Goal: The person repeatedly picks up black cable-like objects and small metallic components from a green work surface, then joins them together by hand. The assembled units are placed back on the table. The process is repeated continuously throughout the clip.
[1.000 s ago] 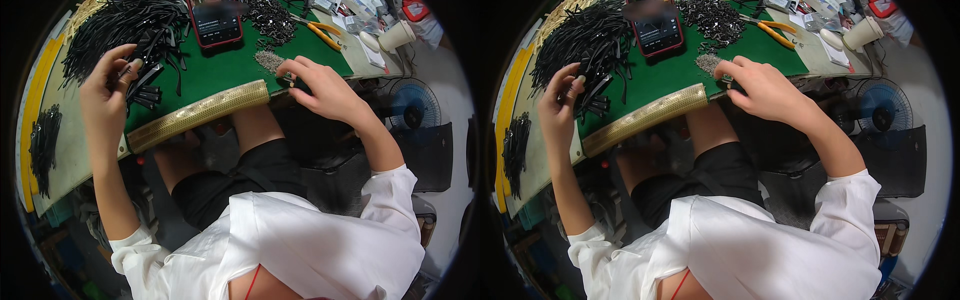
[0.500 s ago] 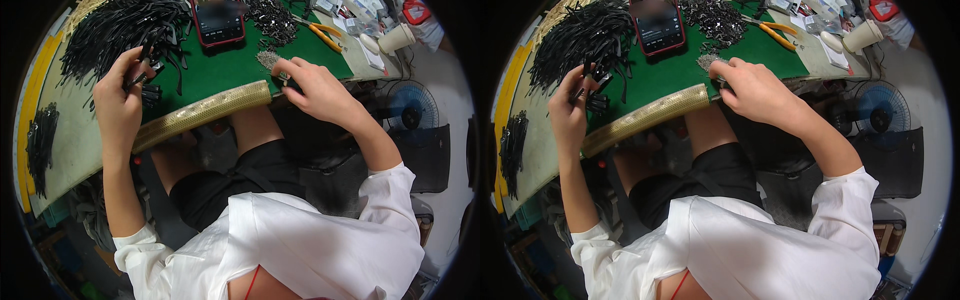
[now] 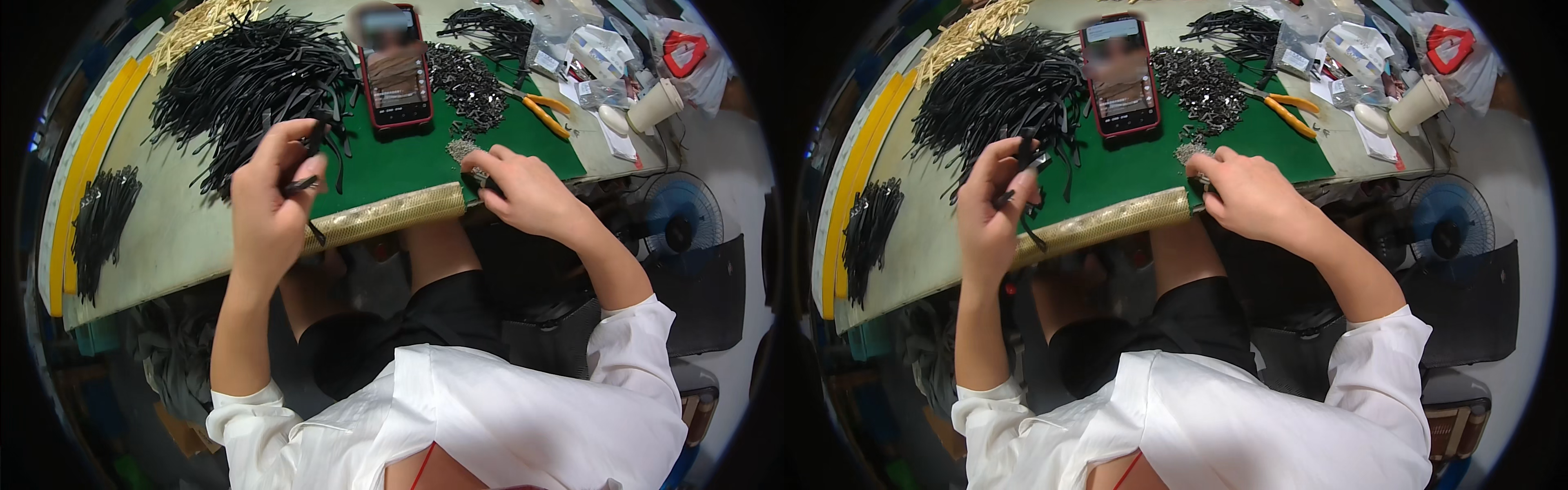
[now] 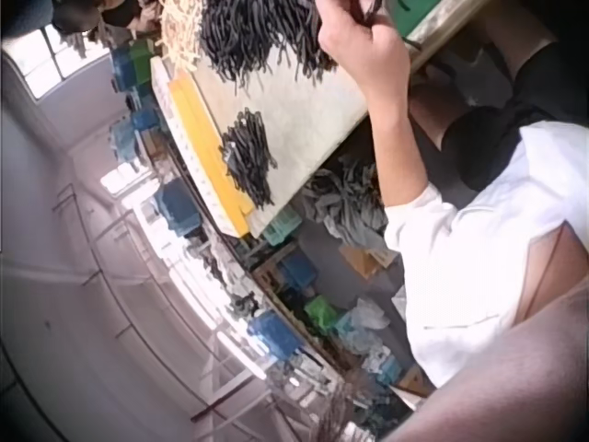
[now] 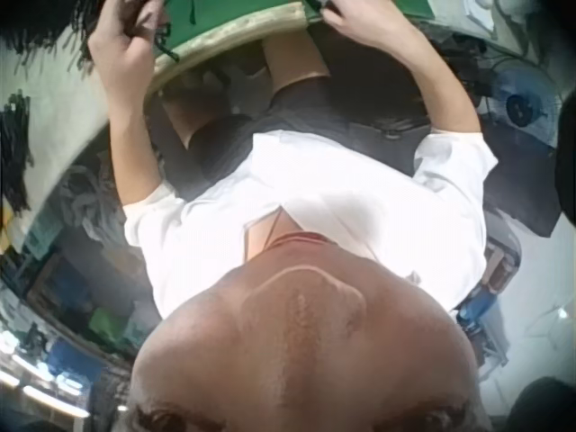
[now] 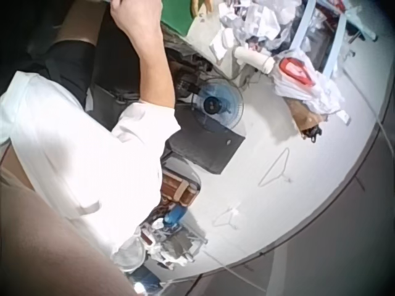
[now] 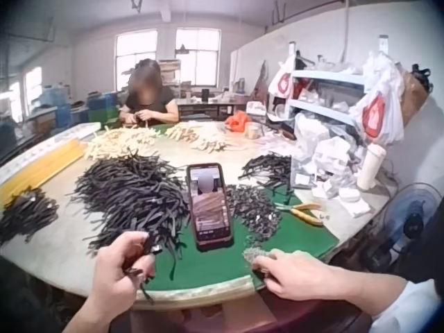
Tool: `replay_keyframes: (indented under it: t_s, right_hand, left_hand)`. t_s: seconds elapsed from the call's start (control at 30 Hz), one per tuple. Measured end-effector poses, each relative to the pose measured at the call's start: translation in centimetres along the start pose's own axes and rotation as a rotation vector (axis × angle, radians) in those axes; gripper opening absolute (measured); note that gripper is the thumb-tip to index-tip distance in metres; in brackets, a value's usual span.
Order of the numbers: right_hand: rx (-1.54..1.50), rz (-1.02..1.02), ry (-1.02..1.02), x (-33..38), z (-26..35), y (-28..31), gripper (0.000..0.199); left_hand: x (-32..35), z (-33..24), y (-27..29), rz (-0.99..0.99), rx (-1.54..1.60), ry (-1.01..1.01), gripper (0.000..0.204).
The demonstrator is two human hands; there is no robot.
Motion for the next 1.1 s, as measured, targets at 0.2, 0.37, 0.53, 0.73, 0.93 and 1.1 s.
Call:
replay_keyframes:
  t_s: [0.2,0.37,0.53,0.73,0.93,1.1]
  right_hand:
    - [-1.164,0.142,-0.064,0.2,5.8,-0.4,0.033]
    - [-1.344,0.079,-0.049,-0.5,7.5,-1.5,0.035]
    - [-1.404,0.093,-0.091,-0.7,7.8,-1.7,0.033]
    - [-1.462,0.045,-0.148,-0.7,7.6,-2.8,0.027]
    - [-0.755,-0.326,0.005,-1.0,8.1,-2.9,0.034]
    - [-0.379,-0.44,0.122,-1.1,8.9,-3.2,0.049]
  left_hand:
    - [2.1,-1.4,-3.4,-0.043,-0.11,-0.066,0.025]
    - [2.8,-1.9,-3.9,-0.087,-0.196,-0.209,0.031]
    - [3.0,-1.9,-3.7,-0.093,-0.212,-0.244,0.033]
    - [2.9,-2.3,-3.9,0.008,-0.37,-0.333,0.047]
    - [2.6,-1.7,-3.8,0.067,-0.497,-0.347,0.043]
    - [2.2,-0.9,-3.7,-0.008,-0.767,-0.319,0.047]
Point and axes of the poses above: each hand's wrist, its own x-axis away from the middle knuckle, its own y-axis out of the back of the hand, z = x × y, the point moved 6 cm from there along -x, towards the middle knuckle
